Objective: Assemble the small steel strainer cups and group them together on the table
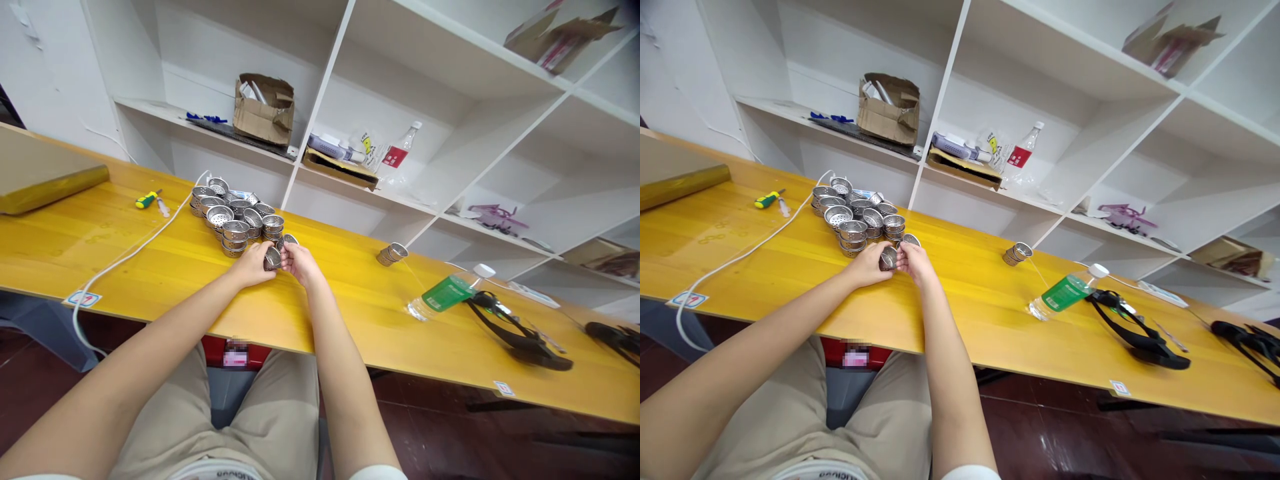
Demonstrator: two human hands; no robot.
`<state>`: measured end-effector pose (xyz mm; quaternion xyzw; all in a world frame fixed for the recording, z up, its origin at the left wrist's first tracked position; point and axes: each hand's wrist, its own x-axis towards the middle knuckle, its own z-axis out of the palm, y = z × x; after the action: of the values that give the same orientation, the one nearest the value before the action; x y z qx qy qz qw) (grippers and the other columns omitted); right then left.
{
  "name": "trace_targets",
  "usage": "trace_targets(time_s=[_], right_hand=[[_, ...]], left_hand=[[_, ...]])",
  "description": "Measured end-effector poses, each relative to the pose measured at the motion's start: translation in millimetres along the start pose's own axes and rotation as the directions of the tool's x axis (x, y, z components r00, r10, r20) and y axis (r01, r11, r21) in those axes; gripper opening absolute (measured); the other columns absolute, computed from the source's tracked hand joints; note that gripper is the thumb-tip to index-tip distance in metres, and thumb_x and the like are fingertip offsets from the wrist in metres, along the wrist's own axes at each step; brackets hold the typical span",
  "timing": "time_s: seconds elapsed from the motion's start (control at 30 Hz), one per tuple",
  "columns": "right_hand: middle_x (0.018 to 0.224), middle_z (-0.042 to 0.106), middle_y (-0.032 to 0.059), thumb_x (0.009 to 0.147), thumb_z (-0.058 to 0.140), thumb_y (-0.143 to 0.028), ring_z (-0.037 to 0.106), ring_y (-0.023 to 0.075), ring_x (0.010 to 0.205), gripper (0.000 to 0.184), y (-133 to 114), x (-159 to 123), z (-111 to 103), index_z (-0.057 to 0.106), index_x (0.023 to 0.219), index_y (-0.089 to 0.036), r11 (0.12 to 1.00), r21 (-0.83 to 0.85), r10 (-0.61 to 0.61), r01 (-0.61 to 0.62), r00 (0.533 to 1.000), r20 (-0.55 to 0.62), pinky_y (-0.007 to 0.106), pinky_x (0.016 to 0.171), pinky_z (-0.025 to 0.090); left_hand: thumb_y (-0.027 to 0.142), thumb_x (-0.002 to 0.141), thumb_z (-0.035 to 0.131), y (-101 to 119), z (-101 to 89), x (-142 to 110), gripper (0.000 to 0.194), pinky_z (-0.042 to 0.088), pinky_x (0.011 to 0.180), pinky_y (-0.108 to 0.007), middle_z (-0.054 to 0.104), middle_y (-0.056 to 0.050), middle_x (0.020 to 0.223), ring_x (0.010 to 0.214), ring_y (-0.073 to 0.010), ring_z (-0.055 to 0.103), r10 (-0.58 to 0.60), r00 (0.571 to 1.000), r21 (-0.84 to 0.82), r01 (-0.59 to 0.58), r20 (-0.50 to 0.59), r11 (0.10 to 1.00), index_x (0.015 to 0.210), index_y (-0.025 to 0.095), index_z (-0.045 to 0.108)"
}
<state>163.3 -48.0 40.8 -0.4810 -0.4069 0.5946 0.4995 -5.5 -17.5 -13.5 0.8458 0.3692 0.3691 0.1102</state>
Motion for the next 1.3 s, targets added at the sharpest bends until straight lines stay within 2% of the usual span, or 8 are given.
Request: trace_targets(time_s=[0.17, 0.37, 0.5, 0.63, 0.73, 0.9, 1.07, 1.3], right_hand=[[0.051, 0.051, -0.0061, 0.093, 0.059, -0.029, 0.042, 0.0065, 0.039, 0.024, -0.1, 1.5, 0.5, 0.055, 0.072, -0.018, 0.996, 0.048, 0.07, -0.071, 0.997, 0.008, 0.018, 0.041, 0.034], [0.045, 0.039, -0.008, 0.094, 0.05, -0.03, 0.023, 0.0051, 0.035, 0.03, -4.2, -1.1, 0.4, 0.046, 0.066, -0.02, 0.981, 0.084, 0.172, -0.175, 0.984, 0.043, 0.018, 0.038, 0.017], [0.043, 0.037, -0.0076, 0.093, 0.048, -0.031, 0.018, 0.0056, 0.034, 0.032, -6.0, -1.4, -1.7, 0.043, 0.063, -0.021, 0.979, 0.032, 0.197, -0.199, 0.978, 0.073, 0.019, 0.038, 0.016], [0.041, 0.035, -0.0077, 0.092, 0.046, -0.03, 0.014, 0.0064, 0.034, 0.032, -4.9, 0.3, -3.8, 0.043, 0.061, -0.022, 0.977, -0.004, 0.213, -0.214, 0.972, 0.099, 0.02, 0.037, 0.02], [0.042, 0.035, -0.0085, 0.092, 0.048, -0.03, 0.014, 0.0058, 0.034, 0.031, -2.4, 0.7, -2.8, 0.044, 0.062, -0.022, 0.983, -0.004, 0.182, -0.183, 0.978, 0.102, 0.02, 0.037, 0.022], [0.045, 0.041, -0.0083, 0.082, 0.067, -0.035, 0.021, 0.0035, 0.035, 0.029, -0.1, -1.5, 0.6, 0.05, 0.064, -0.02, 1.0, 0.004, 0.021, -0.021, 0.999, 0.028, 0.018, 0.037, 0.021], [0.045, 0.043, -0.0063, 0.08, 0.069, -0.033, 0.022, 0.0033, 0.035, 0.028, -0.6, -1.5, -0.5, 0.051, 0.062, -0.019, 1.0, 0.01, 0.012, -0.012, 1.0, 0.012, 0.019, 0.036, 0.02], [0.045, 0.044, -0.0053, 0.081, 0.068, -0.034, 0.027, 0.0045, 0.037, 0.03, 1.8, -0.2, -0.5, 0.051, 0.061, -0.02, 1.0, 0.002, -0.016, 0.016, 1.0, -0.024, 0.02, 0.036, 0.021]], left_hand=[[0.03, 0.07, 0.075, 0.3, -0.1, 0.2, 0.073, 0.05, 0.108, -0.049, 0.066, -0.013, 0.128, 0.12, -0.0337, 0.061, 0.03, 1.0, 0.0, -0.03, -0.009, 1.0, 0.138, 0.018, 0.05], [0.024, 0.077, 0.071, 4.4, -2.4, -0.1, 0.081, 0.044, 0.117, -0.05, 0.058, -0.018, 0.144, 0.134, -0.0337, 0.053, 0.206, 0.976, 0.021, -0.205, -0.074, 0.978, 0.151, 0.014, 0.038], [0.026, 0.079, 0.07, 7.0, -2.3, -0.7, 0.083, 0.045, 0.116, -0.052, 0.058, -0.018, 0.143, 0.133, -0.0348, 0.054, 0.215, 0.975, 0.034, -0.213, -0.061, 0.976, 0.154, 0.014, 0.035], [0.028, 0.081, 0.068, 6.1, -0.3, -1.4, 0.082, 0.046, 0.115, -0.053, 0.06, -0.019, 0.142, 0.131, -0.0357, 0.055, 0.234, 0.971, 0.041, -0.232, -0.043, 0.972, 0.155, 0.012, 0.035], [0.028, 0.082, 0.068, 3.6, 0.5, -1.0, 0.082, 0.046, 0.114, -0.053, 0.06, -0.019, 0.142, 0.13, -0.0359, 0.055, 0.251, 0.966, 0.05, -0.249, -0.053, 0.967, 0.155, 0.011, 0.035], [0.029, 0.082, 0.07, -1.3, 2.5, 1.1, 0.082, 0.049, 0.111, -0.054, 0.062, -0.019, 0.138, 0.125, -0.0359, 0.058, 0.282, 0.948, 0.085, -0.272, -0.145, 0.959, 0.154, 0.011, 0.036], [0.027, 0.081, 0.071, -1.9, 6.1, 1.3, 0.082, 0.052, 0.106, -0.052, 0.064, -0.019, 0.134, 0.12, -0.0348, 0.06, 0.339, 0.921, 0.101, -0.325, -0.19, 0.94, 0.153, 0.01, 0.037], [0.024, 0.079, 0.072, 1.0, 7.7, 1.3, 0.081, 0.052, 0.106, -0.052, 0.064, -0.018, 0.135, 0.122, -0.0347, 0.06, 0.302, 0.936, 0.089, -0.29, -0.183, 0.953, 0.152, 0.012, 0.039]])
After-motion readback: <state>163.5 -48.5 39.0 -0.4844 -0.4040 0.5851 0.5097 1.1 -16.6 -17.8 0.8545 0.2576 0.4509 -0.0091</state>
